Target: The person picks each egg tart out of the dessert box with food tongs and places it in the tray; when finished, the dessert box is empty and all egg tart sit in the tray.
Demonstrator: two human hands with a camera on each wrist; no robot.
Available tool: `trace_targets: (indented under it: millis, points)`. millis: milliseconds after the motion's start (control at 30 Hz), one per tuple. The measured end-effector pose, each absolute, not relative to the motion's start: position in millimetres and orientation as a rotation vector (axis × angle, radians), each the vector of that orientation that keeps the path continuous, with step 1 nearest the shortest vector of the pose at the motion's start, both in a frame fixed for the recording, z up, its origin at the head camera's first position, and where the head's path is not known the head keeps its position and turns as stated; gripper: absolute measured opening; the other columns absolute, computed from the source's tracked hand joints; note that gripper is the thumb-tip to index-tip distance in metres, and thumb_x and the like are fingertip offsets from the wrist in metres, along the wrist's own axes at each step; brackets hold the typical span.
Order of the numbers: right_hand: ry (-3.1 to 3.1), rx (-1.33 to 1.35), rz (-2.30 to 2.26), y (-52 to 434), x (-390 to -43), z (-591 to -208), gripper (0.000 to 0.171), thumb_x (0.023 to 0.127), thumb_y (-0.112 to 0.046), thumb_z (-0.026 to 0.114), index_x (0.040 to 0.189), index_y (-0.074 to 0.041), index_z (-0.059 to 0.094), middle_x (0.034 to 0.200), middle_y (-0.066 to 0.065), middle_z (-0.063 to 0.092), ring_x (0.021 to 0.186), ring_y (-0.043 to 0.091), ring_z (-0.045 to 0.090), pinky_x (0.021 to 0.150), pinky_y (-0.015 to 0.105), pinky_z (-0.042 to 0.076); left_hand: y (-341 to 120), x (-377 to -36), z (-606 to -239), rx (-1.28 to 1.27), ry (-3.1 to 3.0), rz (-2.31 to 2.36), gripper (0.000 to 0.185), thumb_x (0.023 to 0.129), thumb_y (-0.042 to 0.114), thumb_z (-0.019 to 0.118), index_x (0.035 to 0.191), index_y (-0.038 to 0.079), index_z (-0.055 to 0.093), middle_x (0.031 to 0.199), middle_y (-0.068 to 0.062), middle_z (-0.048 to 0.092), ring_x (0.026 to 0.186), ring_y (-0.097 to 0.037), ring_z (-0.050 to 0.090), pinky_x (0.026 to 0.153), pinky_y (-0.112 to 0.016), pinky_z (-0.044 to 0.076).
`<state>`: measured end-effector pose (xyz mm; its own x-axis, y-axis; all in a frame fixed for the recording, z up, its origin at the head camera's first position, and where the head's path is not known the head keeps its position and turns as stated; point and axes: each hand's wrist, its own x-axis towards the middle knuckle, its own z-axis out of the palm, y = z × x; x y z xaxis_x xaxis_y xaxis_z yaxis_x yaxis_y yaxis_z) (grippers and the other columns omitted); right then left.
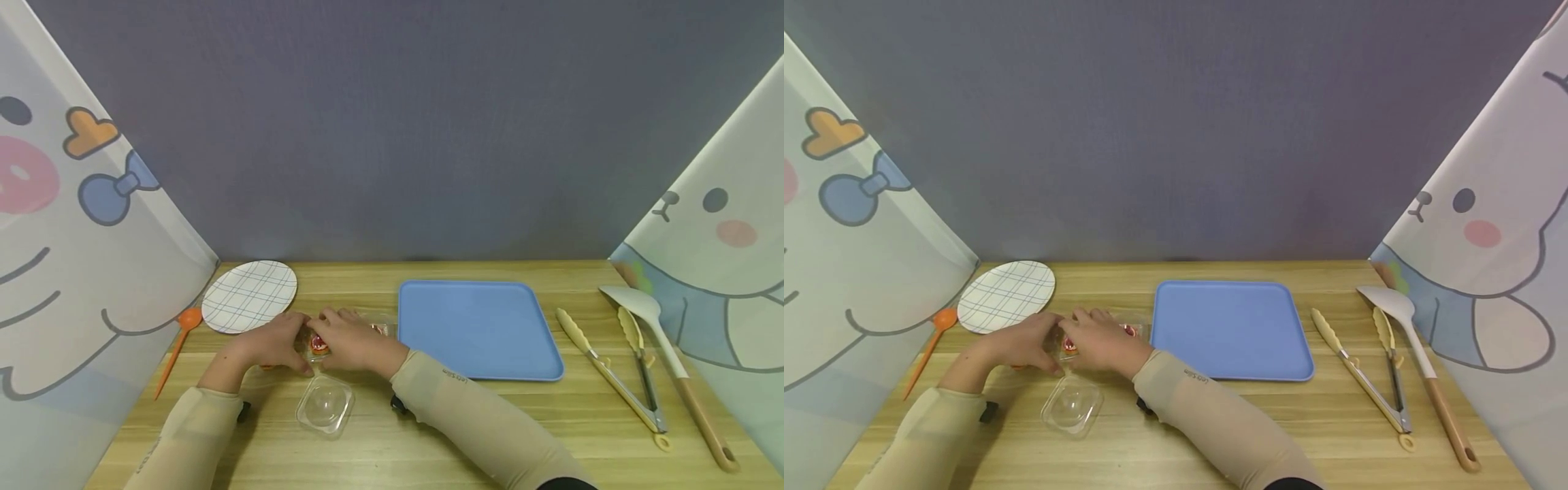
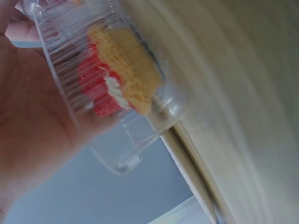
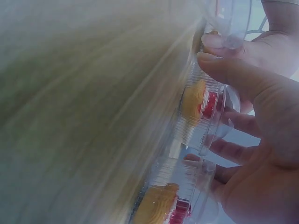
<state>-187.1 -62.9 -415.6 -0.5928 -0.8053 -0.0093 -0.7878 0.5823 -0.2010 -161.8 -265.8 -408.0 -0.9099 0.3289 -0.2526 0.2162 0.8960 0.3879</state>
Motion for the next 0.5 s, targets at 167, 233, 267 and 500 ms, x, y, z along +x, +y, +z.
trace_targets:
  millis: [167,233,267,500]
  points:
    - [2.708,-1.369,-0.277,-62.2,-187.1,-415.6,0.083,0.084,-0.046,0.077,0.153,-0.024,0.038,0.142,-0.001,0.046,0.131,0.026,0.049,0.118,0.044,0.036,-264.8,-162.5,-408.2,0.415,2.751,0.513,0.098,0.063,0.047,0.091,0.135,-0.004,0.047,0.133,-0.015,0.055,0.126,-0.033,0.05,0.107,-0.052,0.044]
    - [2.706,-1.372,-0.281,-62.2,-187.3,-415.4,0.082,0.084,-0.045,0.078,0.153,-0.024,0.038,0.142,0.0,0.046,0.131,0.026,0.05,0.118,0.044,0.036,-264.5,-162.6,-408.1,0.418,2.752,0.516,0.097,0.063,0.046,0.091,0.135,-0.003,0.048,0.132,-0.015,0.055,0.125,-0.033,0.051,0.106,-0.052,0.045]
    - [2.705,-1.373,-0.282,-62.3,-187.4,-415.3,0.082,0.084,-0.045,0.078,0.153,-0.024,0.038,0.142,0.0,0.046,0.131,0.025,0.05,0.118,0.044,0.036,-264.3,-162.6,-408.1,0.418,2.752,0.516,0.096,0.063,0.045,0.091,0.135,-0.003,0.048,0.132,-0.015,0.056,0.125,-0.033,0.051,0.106,-0.052,0.045]
    - [2.686,-1.37,-0.295,-62.0,-188.3,-415.0,0.082,0.084,-0.044,0.077,0.153,-0.023,0.037,0.143,0.0,0.046,0.132,0.025,0.049,0.118,0.045,0.037,-263.3,-161.7,-406.0,0.389,2.738,0.533,0.095,0.064,0.043,0.091,0.135,-0.002,0.048,0.134,-0.015,0.055,0.126,-0.033,0.05,0.105,-0.053,0.045]
